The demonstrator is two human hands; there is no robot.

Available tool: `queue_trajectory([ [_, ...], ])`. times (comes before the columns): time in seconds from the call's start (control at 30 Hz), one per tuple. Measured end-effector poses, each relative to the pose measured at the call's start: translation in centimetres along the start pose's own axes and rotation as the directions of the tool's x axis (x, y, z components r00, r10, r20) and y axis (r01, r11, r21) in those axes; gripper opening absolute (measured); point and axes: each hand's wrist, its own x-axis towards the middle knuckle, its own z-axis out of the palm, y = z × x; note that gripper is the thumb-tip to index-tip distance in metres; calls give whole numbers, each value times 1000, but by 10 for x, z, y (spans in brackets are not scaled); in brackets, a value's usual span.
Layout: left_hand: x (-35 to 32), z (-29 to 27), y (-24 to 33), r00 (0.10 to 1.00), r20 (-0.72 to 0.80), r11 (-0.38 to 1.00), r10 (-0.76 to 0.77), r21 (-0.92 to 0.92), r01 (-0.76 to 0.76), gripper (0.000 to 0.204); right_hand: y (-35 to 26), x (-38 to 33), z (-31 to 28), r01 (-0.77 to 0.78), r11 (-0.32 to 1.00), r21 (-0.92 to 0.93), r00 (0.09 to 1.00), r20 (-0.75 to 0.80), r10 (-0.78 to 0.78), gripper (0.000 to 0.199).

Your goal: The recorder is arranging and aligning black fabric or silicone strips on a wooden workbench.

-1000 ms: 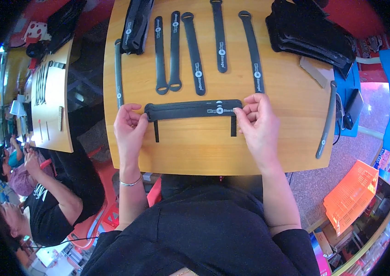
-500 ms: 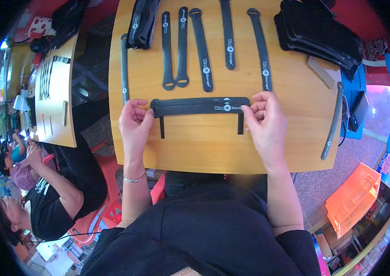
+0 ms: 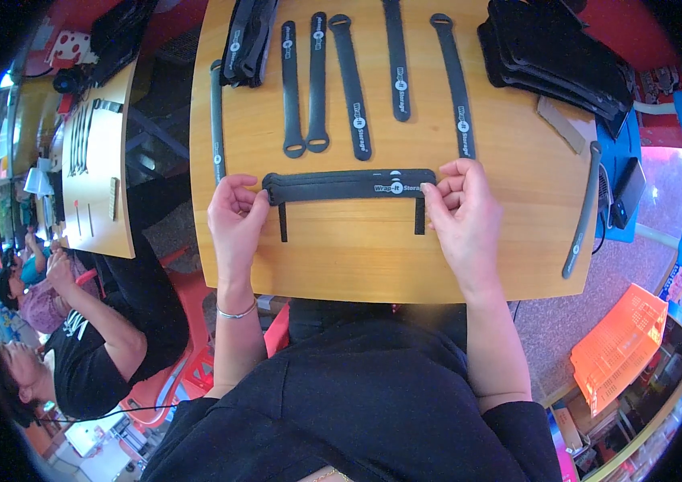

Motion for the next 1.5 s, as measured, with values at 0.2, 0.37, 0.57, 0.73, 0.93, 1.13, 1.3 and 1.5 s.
queue_trajectory([
  [0.2, -2, 2, 3, 999, -18, 999, 34, 30, -33, 17, 4, 0, 0, -2, 1000, 15, 1000, -6, 2, 25],
  [0.37, -2, 2, 0, 999, -17, 999, 35, 26, -35, 16, 4, 0, 0, -2, 1000, 6, 1000, -11, 2, 25],
  [0.57, -2, 3, 0, 999, -19, 999, 39, 30, -39, 15, 5, 0, 0, 9, 1000, -3, 1000, -14, -9, 24],
  [0.73, -2, 4, -8, 994, -56, 995, 95, 47, -92, 13, 5, -1, 1, 36, 999, -17, 999, -18, -37, 25],
  [0.93, -6, 3, -7, 990, -65, 990, 129, 61, -125, 13, 3, -2, 2, 30, 999, -25, 999, -29, -31, 25],
  [1.13, -15, 3, 8, 951, -79, 937, 298, 214, -276, 11, 10, -2, 3, 84, 995, -58, 995, -53, -87, 24],
  [1.3, -21, 18, 26, 798, 127, 716, 588, 377, -588, 25, 11, -3, 2, 125, 989, -78, 990, -52, -130, 22],
  [1.5, -38, 49, 40, 656, 524, 547, 543, 371, -750, 54, 9, -3, 2, 94, 994, -60, 994, -42, -97, 23],
])
